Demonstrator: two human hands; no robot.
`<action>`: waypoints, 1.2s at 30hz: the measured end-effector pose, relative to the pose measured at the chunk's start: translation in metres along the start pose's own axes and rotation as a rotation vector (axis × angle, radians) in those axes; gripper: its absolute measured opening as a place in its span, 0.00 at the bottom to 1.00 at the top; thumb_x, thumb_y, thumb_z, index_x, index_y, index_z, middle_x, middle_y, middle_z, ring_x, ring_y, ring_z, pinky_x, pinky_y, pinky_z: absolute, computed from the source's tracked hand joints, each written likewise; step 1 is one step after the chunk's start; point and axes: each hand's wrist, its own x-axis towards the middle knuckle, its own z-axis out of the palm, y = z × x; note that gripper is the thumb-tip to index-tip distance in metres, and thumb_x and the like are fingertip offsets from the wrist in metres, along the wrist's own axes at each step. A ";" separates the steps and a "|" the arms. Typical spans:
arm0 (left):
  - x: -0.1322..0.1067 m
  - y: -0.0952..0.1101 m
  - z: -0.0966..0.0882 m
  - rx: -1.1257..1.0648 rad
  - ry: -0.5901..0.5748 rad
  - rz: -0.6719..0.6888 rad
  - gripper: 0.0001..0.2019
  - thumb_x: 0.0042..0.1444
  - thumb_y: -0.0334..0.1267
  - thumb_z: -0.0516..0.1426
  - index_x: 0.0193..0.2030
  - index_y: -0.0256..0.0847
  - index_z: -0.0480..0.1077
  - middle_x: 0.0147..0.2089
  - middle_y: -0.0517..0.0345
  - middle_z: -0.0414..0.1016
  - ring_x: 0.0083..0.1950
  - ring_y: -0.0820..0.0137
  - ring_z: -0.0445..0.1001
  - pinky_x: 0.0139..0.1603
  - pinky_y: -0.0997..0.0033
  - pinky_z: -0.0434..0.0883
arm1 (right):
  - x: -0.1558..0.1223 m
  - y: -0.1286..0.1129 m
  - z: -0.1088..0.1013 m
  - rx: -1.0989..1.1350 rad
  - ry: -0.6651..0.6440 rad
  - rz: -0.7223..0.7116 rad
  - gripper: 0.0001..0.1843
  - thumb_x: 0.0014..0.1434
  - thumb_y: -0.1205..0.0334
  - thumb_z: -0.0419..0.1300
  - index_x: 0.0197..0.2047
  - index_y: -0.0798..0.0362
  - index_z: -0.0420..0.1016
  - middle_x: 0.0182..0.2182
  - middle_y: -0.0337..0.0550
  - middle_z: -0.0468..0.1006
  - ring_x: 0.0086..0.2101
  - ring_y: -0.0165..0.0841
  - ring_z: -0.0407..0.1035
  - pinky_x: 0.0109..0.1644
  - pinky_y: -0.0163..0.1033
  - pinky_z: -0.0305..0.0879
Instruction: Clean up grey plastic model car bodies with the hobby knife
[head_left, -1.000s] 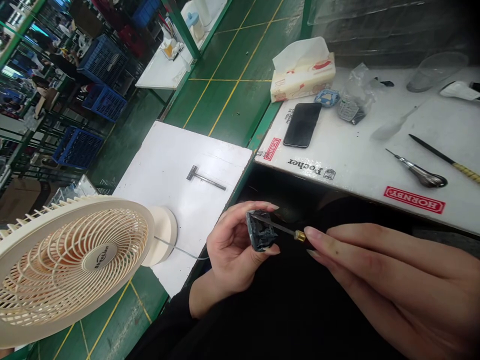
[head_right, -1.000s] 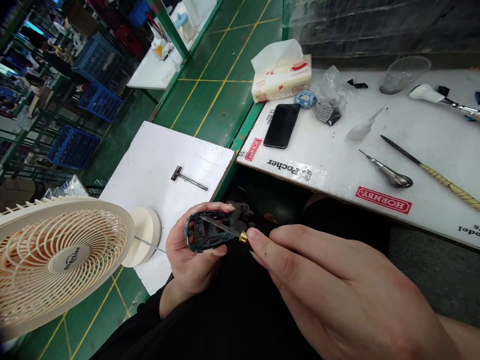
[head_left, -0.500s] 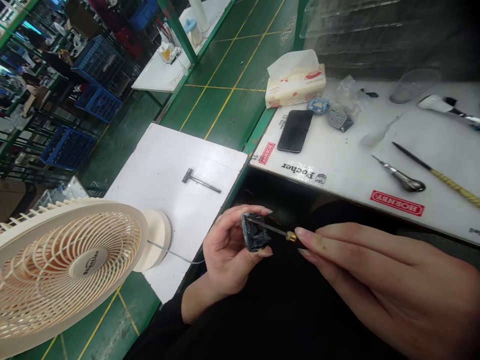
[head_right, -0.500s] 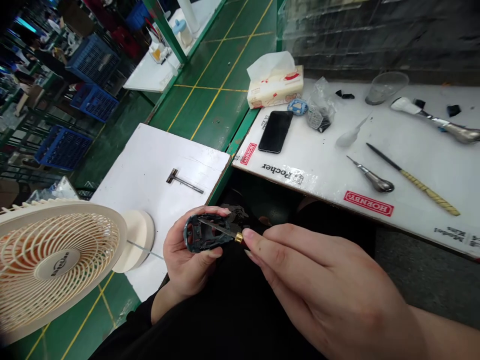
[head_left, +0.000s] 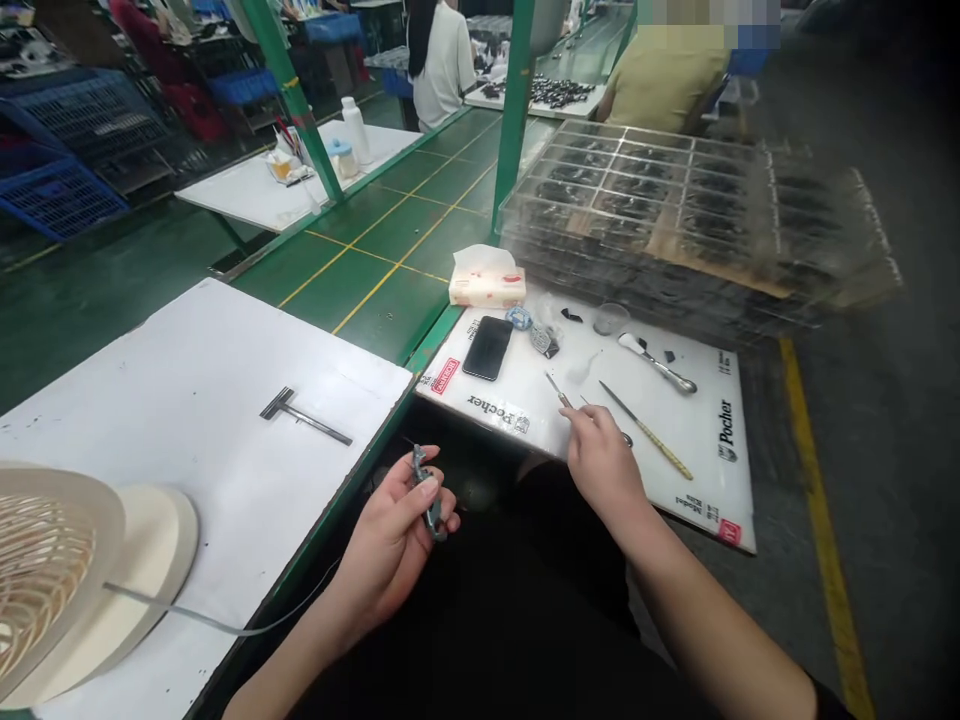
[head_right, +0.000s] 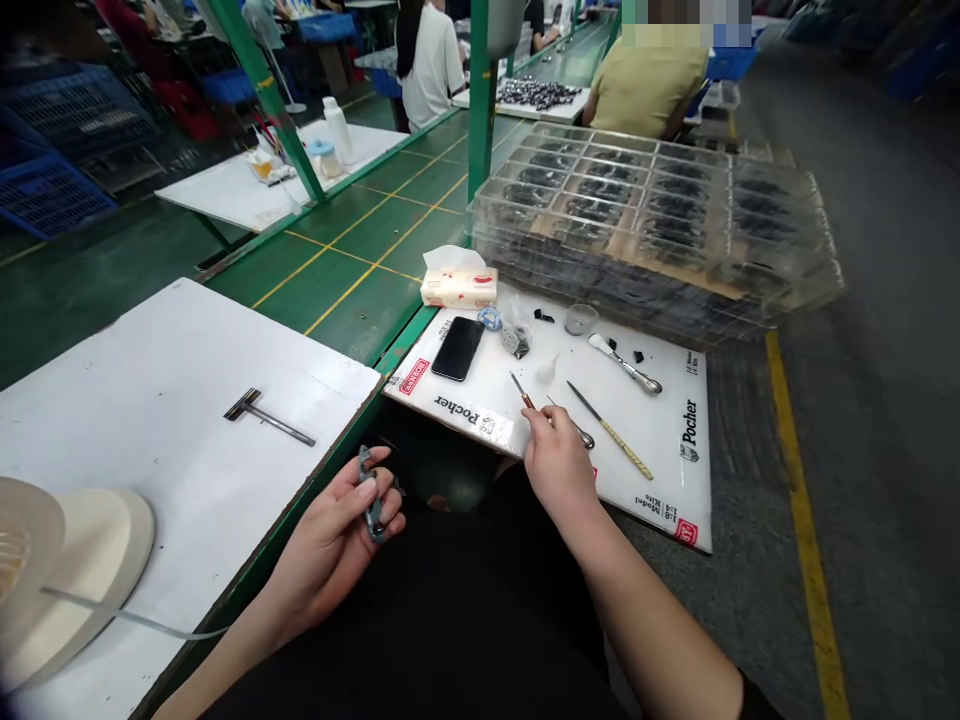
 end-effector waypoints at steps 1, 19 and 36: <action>0.002 -0.003 0.002 0.017 0.023 -0.056 0.27 0.63 0.41 0.83 0.64 0.43 0.82 0.43 0.62 0.73 0.39 0.71 0.78 0.40 0.68 0.84 | 0.003 0.002 0.006 -0.004 -0.002 -0.001 0.26 0.75 0.69 0.54 0.65 0.52 0.91 0.61 0.61 0.85 0.54 0.52 0.82 0.60 0.57 0.82; 0.001 -0.015 0.011 0.293 -0.184 -0.048 0.27 0.63 0.44 0.84 0.63 0.38 0.86 0.46 0.54 0.87 0.41 0.67 0.87 0.38 0.71 0.89 | -0.034 -0.088 -0.040 0.962 -0.691 0.042 0.37 0.80 0.22 0.62 0.45 0.50 0.87 0.34 0.42 0.81 0.33 0.36 0.74 0.41 0.42 0.75; 0.005 -0.011 0.007 0.335 -0.362 -0.064 0.25 0.64 0.38 0.82 0.65 0.43 0.86 0.45 0.57 0.86 0.41 0.67 0.87 0.37 0.70 0.90 | -0.037 -0.090 -0.049 1.400 -0.914 0.308 0.37 0.68 0.26 0.79 0.36 0.52 0.76 0.25 0.32 0.67 0.25 0.27 0.57 0.27 0.34 0.52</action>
